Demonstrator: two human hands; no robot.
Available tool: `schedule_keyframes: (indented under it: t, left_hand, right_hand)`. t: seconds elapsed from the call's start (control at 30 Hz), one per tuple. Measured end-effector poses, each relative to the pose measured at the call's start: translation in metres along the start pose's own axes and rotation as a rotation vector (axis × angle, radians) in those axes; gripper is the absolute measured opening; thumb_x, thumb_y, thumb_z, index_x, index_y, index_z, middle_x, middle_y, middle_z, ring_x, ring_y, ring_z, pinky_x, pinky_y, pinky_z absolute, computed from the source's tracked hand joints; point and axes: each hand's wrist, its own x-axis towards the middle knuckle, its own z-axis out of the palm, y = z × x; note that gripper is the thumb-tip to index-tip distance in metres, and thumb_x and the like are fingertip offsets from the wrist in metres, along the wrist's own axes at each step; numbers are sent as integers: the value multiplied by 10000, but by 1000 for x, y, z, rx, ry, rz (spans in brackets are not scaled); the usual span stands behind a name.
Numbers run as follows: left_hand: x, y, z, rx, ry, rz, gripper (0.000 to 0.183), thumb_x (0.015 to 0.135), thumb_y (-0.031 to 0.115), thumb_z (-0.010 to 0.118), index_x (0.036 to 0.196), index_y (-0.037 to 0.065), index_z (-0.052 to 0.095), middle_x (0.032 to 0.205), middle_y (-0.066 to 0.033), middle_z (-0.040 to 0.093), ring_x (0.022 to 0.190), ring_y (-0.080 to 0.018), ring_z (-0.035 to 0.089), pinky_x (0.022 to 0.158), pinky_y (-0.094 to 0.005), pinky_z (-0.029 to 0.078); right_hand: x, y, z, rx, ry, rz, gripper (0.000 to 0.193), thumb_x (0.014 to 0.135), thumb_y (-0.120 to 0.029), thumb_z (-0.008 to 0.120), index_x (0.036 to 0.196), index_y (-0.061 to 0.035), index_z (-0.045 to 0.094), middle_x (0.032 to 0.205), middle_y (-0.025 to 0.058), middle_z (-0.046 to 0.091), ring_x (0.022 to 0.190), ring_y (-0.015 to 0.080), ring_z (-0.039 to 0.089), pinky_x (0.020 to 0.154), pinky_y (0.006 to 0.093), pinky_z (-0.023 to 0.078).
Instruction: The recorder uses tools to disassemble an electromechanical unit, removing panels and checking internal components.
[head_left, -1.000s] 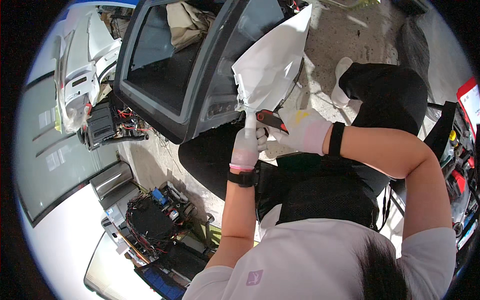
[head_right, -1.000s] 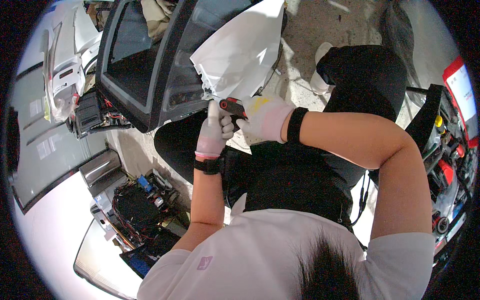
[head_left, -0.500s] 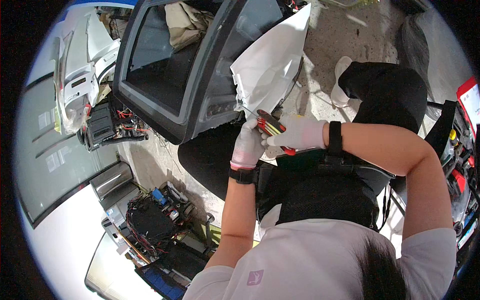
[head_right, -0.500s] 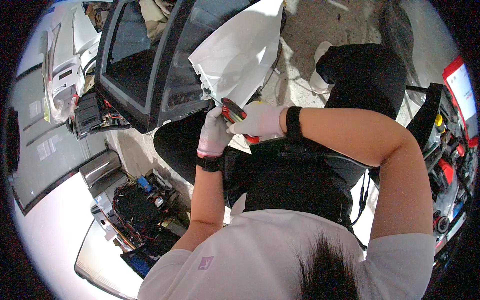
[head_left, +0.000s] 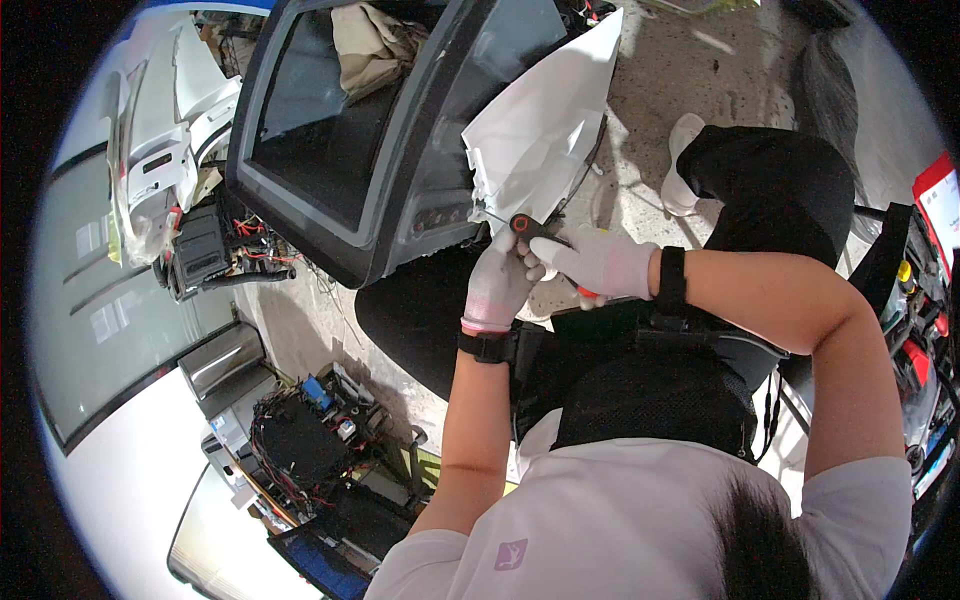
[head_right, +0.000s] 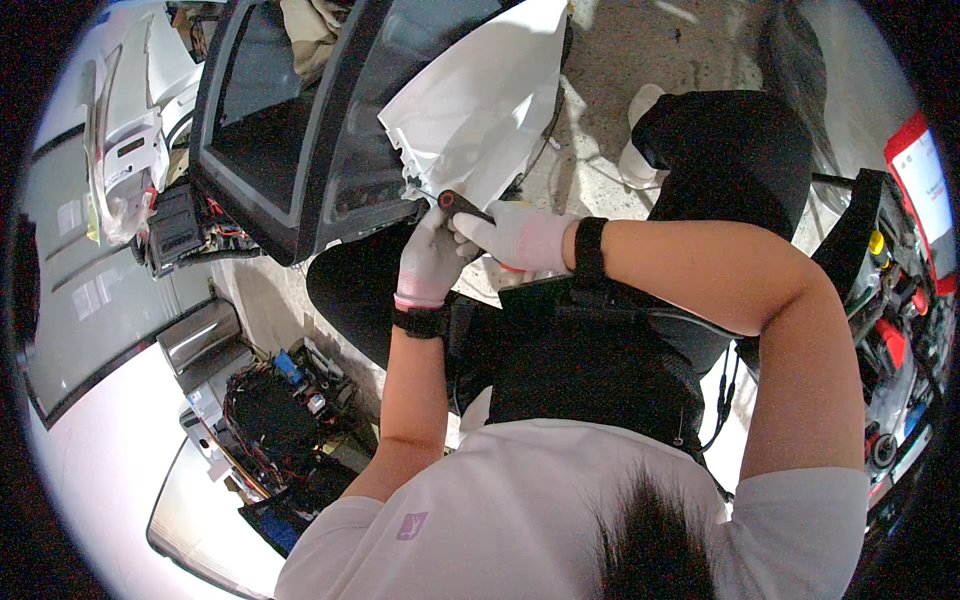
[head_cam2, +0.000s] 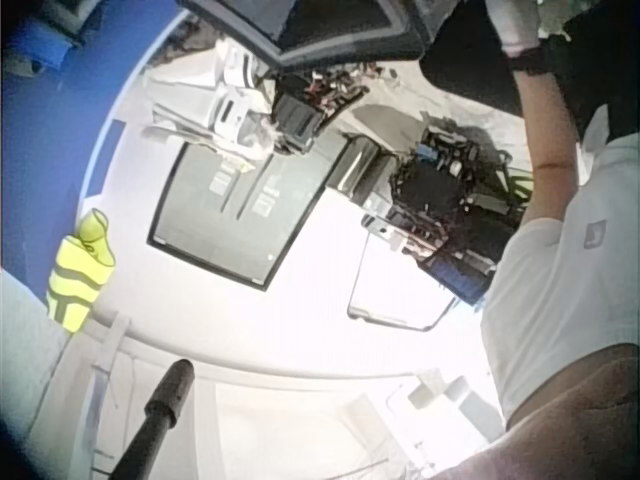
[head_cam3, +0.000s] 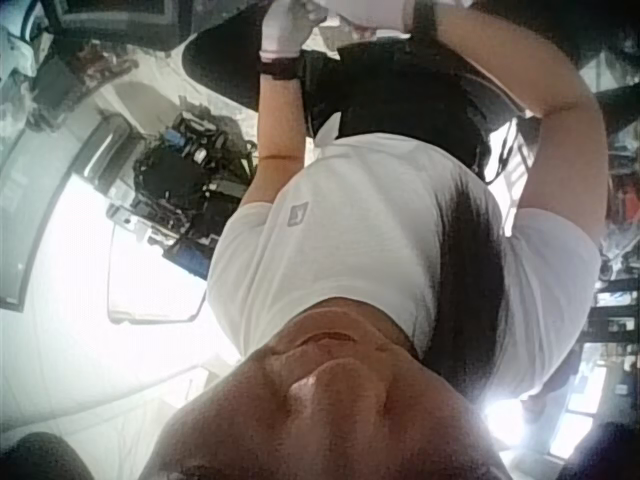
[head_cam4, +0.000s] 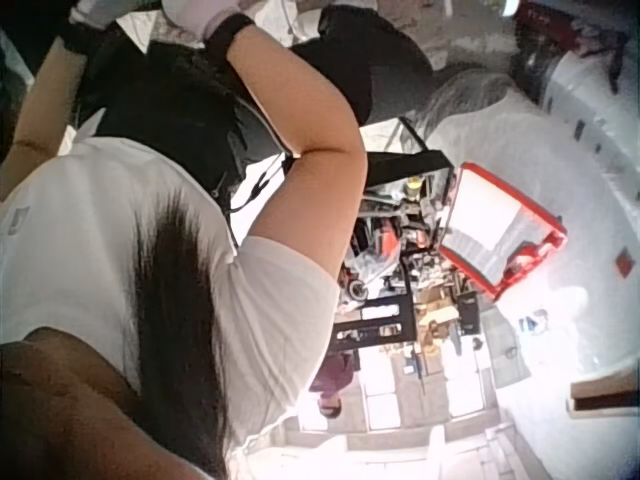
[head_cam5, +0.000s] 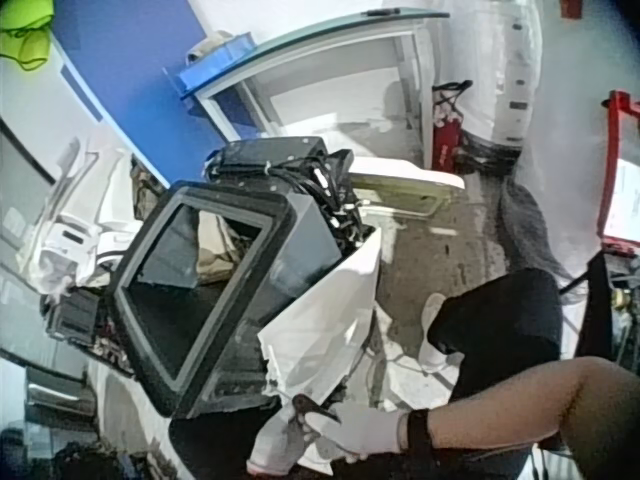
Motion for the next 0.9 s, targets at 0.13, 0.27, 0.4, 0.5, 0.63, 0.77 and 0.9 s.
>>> schedule_keyframes:
  t: [0.13,0.27,0.4,0.5,0.63,0.77,0.9]
  left_hand:
    - [-7,7,27,152,127,-117,333,959,402,457,1012,89,556,817,14,538,605,-67,425,461,-213,309]
    - [-3,-3,3,431,180,-91,323,961,374,482,1022,73,582,867,-4,584,588,-62,449,459,-215,313]
    - [0,-5,-1,115,122,-5,342,895,285,593,1121,32,545,920,-90,626,736,-150,592,570,-259,462]
    - [-2,-5,29,-63,44,49,388,886,245,581,1201,33,502,1108,-120,602,920,-218,620,782,-342,526]
    - [1,-2,14,-20,-9,36,409,883,264,587,1214,46,489,1181,-112,561,1035,-241,591,952,-404,474]
    - [13,6,-18,-211,-25,114,292,920,274,547,1122,63,545,894,-33,583,810,-150,566,727,-309,494]
    - [15,7,6,-388,120,123,155,959,251,501,974,111,565,659,61,440,583,-68,406,511,-218,361]
  right_hand:
    - [-7,3,1,-612,269,-186,635,884,-544,470,1157,29,494,981,259,634,956,387,621,832,441,480]
    - [-8,1,6,-755,308,-146,681,858,-561,500,1198,28,458,1030,265,626,947,368,631,807,438,489]
    - [-12,-18,0,-495,209,-91,624,834,-577,537,1020,16,580,869,195,660,821,306,659,720,378,506]
    - [-7,-12,-17,-194,-33,87,606,817,-583,557,888,15,629,762,153,653,727,263,649,675,343,501]
    - [-6,-19,-14,-309,-23,-33,608,801,-565,585,860,38,632,729,150,642,679,247,627,653,341,493]
    - [-4,-18,-11,-439,33,-110,608,800,-555,590,893,44,626,725,159,641,701,261,639,669,356,494]
    - [-7,-14,-15,-483,68,-50,643,799,-558,567,988,56,586,826,219,648,806,327,649,738,391,494]
